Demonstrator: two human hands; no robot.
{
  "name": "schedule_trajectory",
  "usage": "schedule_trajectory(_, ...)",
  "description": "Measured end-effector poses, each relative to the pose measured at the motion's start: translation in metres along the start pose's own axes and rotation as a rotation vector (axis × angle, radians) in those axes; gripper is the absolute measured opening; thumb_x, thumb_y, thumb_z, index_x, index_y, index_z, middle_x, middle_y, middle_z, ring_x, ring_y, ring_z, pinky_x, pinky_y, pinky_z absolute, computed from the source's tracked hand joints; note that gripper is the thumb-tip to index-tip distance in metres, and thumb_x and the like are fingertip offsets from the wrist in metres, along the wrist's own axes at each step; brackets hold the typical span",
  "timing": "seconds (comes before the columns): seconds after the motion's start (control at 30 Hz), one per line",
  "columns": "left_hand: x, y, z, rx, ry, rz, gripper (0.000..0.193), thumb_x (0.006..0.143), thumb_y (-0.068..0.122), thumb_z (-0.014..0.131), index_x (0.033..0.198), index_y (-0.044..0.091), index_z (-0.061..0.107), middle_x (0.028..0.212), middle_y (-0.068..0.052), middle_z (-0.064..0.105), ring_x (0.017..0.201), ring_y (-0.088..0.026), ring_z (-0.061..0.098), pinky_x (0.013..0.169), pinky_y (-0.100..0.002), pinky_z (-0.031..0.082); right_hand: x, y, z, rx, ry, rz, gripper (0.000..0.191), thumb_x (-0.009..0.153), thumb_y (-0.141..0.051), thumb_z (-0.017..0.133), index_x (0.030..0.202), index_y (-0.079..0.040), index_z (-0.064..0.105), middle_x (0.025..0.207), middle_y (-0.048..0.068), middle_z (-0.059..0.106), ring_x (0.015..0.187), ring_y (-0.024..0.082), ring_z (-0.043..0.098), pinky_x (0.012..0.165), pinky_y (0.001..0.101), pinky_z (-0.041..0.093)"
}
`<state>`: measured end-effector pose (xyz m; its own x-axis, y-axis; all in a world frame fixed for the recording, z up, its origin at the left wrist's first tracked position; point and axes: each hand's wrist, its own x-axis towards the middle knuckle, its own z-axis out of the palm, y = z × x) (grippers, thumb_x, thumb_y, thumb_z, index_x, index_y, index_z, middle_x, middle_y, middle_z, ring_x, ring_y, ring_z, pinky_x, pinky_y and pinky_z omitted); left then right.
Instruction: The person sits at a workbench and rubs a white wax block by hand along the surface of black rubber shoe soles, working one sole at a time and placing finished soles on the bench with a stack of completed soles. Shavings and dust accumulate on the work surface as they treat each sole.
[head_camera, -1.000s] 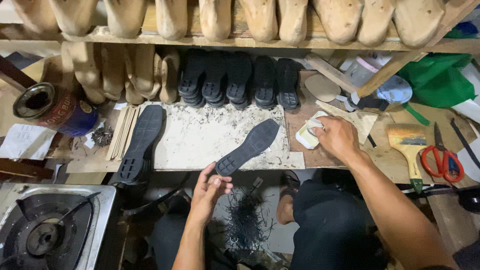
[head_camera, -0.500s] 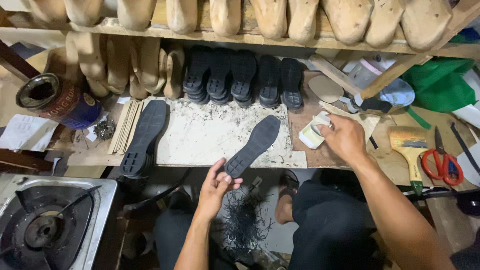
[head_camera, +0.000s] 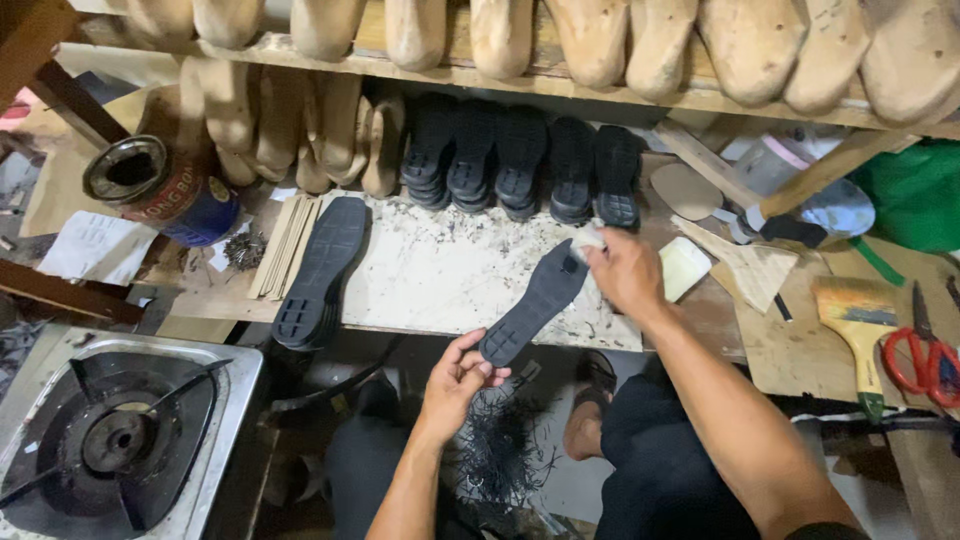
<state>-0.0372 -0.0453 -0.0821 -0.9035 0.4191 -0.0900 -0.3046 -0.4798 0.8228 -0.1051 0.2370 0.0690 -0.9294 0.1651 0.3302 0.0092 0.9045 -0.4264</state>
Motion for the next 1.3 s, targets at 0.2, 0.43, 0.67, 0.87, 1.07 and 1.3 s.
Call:
schedule_trajectory(0.2, 0.003, 0.004, -0.003, -0.008, -0.001, -0.015, 0.054, 0.096, -0.004, 0.056, 0.148, -0.003, 0.042, 0.098, -0.010, 0.069, 0.095, -0.024, 0.074, 0.085, -0.033, 0.061, 0.007, -0.005, 0.024, 0.190, -0.085, -0.096, 0.031, 0.089, -0.022, 0.070, 0.115, -0.006, 0.072, 0.109, 0.019, 0.073, 0.083, 0.035, 0.074, 0.074, 0.0441, 0.057)
schedule_trajectory(0.43, 0.002, 0.007, -0.001, 0.004, -0.006, -0.006, 0.054, 0.097, -0.004, 0.058, 0.148, -0.003, 0.042, 0.099, -0.012, 0.069, 0.096, -0.023, 0.074, 0.085, -0.033, 0.061, 0.011, -0.002, 0.022, 0.217, -0.133, -0.198, 0.033, 0.088, -0.018, 0.068, 0.118, -0.004, 0.072, 0.111, 0.019, 0.075, 0.094, 0.031, 0.074, 0.081, 0.0395, 0.056)
schedule_trajectory(0.67, -0.001, 0.004, -0.004, 0.002, 0.001, 0.040, 0.048, 0.096, -0.007, 0.055, 0.144, -0.005, 0.048, 0.123, -0.013, 0.070, 0.108, -0.019, 0.068, 0.094, -0.036, 0.059, -0.004, 0.008, -0.002, 0.128, -0.099, 0.165, 0.027, 0.092, -0.019, 0.068, 0.117, -0.007, 0.073, 0.095, 0.018, 0.076, 0.086, 0.032, 0.073, 0.077, 0.0426, 0.055)
schedule_trajectory(0.87, 0.000, 0.001, -0.003, -0.059, 0.039, -0.024, 0.043, 0.096, -0.008, 0.054, 0.138, -0.005, 0.051, 0.125, -0.017, 0.070, 0.108, -0.021, 0.070, 0.093, -0.037, 0.060, -0.091, -0.019, 0.010, 0.196, 0.013, -0.285, 0.024, 0.091, -0.015, 0.069, 0.113, -0.004, 0.071, 0.104, 0.018, 0.075, 0.093, 0.034, 0.073, 0.081, 0.0418, 0.059)
schedule_trajectory(1.07, -0.005, 0.002, 0.007, -0.128, 0.076, -0.038, 0.042, 0.096, -0.007, 0.053, 0.138, -0.005, 0.052, 0.125, -0.018, 0.069, 0.108, -0.021, 0.069, 0.093, -0.038, 0.060, -0.039, 0.005, 0.001, 0.142, -0.087, 0.096, 0.028, 0.089, -0.018, 0.070, 0.115, -0.011, 0.075, 0.090, 0.014, 0.076, 0.075, 0.032, 0.074, 0.070, 0.0434, 0.058)
schedule_trajectory(1.3, -0.005, -0.001, 0.008, -0.181, 0.099, -0.056, 0.040, 0.096, -0.007, 0.053, 0.136, -0.005, 0.053, 0.124, -0.018, 0.068, 0.108, -0.023, 0.069, 0.092, -0.039, 0.061, -0.019, -0.006, 0.010, 0.214, -0.079, -0.313, 0.026, 0.092, -0.011, 0.062, 0.115, -0.006, 0.073, 0.101, 0.017, 0.074, 0.090, 0.034, 0.072, 0.082, 0.0438, 0.057)
